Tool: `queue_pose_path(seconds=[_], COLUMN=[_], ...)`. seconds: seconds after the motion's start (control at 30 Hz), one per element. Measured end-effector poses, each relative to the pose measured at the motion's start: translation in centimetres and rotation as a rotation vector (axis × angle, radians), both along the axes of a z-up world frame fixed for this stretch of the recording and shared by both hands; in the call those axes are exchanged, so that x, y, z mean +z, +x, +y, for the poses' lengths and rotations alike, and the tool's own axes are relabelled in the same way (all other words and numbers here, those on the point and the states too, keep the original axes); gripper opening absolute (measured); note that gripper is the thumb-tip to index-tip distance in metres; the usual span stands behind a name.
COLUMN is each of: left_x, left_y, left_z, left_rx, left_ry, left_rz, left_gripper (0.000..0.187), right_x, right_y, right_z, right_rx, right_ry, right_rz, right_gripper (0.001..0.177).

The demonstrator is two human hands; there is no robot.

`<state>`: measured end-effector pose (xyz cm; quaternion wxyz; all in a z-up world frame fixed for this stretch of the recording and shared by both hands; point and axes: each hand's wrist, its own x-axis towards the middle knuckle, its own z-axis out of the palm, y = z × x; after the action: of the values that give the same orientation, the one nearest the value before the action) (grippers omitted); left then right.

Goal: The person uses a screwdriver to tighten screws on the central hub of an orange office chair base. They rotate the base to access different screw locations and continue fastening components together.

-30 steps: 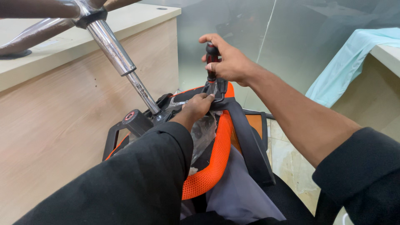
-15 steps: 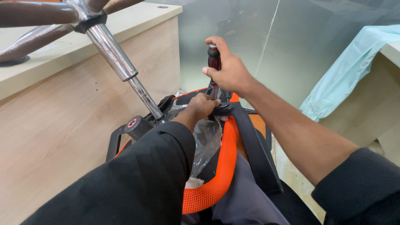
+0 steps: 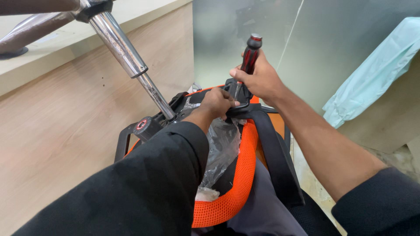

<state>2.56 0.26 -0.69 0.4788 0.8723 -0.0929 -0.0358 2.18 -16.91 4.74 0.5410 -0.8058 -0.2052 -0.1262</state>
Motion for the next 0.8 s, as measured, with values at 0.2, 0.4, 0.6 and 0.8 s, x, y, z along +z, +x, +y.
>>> queue_pose_path(seconds=[0.2,0.4,0.6,0.8], left_x=[0.2,0.3,-0.3,-0.3], left_y=[0.1,-0.2,0.9,1.2], left_z=[0.2,0.0,0.2,-0.5], left_rx=[-0.006,0.041,0.016,0.072], left_ry=[-0.028,0.012,0.001,0.028], left_rz=[0.065,0.089,0.109,0.087], left_gripper=[0.038,0.037,0.042,0.043], right_x=[1.0,0.8,0.9,0.7], right_y=[-0.1,-2.3,-0.5,0.1], right_z=[-0.7,3.1,0.4,0.4], right_rx=[-0.074,-0.427,-0.003,-0.197], right_ry=[-0.181,-0.327,-0.007,-0.189], right_rz=[-0.032,-0.041,0.091,0.088], right_gripper=[0.068,0.052,0.043,0.044])
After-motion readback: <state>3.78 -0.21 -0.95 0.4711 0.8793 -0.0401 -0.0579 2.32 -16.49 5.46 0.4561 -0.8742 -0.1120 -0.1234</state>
